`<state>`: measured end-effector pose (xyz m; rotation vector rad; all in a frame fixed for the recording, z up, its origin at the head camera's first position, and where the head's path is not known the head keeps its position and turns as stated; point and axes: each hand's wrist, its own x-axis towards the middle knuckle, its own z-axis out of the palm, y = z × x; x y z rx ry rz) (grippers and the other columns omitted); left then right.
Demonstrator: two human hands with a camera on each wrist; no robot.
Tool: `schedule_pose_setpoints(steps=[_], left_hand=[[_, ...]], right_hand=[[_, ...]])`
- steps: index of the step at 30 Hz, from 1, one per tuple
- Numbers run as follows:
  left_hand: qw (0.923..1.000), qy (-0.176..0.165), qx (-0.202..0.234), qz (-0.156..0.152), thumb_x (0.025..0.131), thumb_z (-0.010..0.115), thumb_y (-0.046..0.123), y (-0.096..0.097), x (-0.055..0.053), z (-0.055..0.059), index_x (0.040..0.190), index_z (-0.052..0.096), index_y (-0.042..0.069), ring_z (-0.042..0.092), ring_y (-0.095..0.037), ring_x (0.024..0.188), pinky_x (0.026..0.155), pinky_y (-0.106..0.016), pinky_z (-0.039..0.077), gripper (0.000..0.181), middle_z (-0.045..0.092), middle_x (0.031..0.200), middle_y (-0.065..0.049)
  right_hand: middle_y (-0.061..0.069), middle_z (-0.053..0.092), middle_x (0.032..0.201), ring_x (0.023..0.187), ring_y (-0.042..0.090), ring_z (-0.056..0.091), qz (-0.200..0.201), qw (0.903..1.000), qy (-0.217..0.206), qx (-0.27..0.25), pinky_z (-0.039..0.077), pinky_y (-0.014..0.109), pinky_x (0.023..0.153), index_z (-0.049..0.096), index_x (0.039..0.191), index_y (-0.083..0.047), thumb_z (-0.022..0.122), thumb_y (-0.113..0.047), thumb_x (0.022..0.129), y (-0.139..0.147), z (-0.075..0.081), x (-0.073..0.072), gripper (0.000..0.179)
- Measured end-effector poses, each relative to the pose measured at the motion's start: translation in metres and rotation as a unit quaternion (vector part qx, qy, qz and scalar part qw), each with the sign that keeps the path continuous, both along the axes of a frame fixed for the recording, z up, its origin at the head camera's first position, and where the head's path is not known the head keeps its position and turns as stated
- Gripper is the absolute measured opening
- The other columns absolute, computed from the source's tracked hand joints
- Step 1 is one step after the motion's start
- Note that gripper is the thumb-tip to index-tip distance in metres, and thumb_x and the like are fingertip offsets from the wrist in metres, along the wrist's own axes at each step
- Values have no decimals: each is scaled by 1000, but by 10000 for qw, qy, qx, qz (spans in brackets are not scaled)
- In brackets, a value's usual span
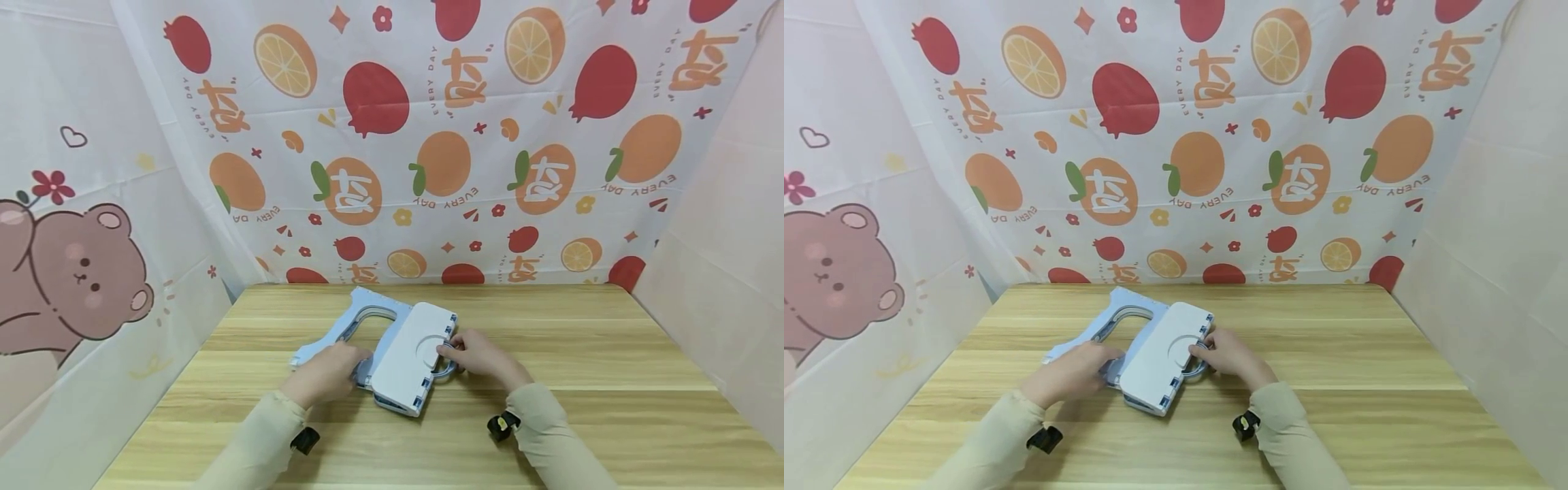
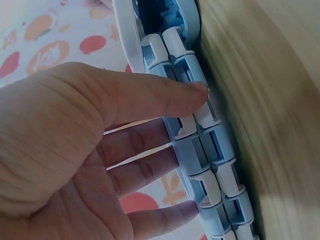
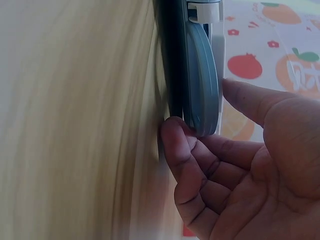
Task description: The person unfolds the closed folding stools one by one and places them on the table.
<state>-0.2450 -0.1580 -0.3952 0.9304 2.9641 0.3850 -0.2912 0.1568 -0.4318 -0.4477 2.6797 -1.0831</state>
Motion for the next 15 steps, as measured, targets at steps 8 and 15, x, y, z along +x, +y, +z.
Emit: schedule_pose_setpoints(steps=[8, 15], left_hand=[[9998, -8, 95, -160, 76, 68, -21, 22, 1, 1, 110, 77, 2, 55, -14, 69, 61, -30, 49, 41, 70, 82, -4], [9989, 165, 91, -426, 79, 70, -19, 41, 2, -1, 98, 73, 5, 52, -11, 69, 61, -28, 49, 31, 67, 79, -1]], right_hand=[[-1, 58, 67, 61, 12, 52, -17, 10000, 50, -37, 44, 27, 58, 73, 84, -9, 65, -39, 108, 24, 2, 6, 39], [0, 61, 70, 64, 14, 53, -44, 10000, 37, 31, 44, 29, 60, 73, 88, -8, 67, -39, 107, 46, 4, 12, 37]])
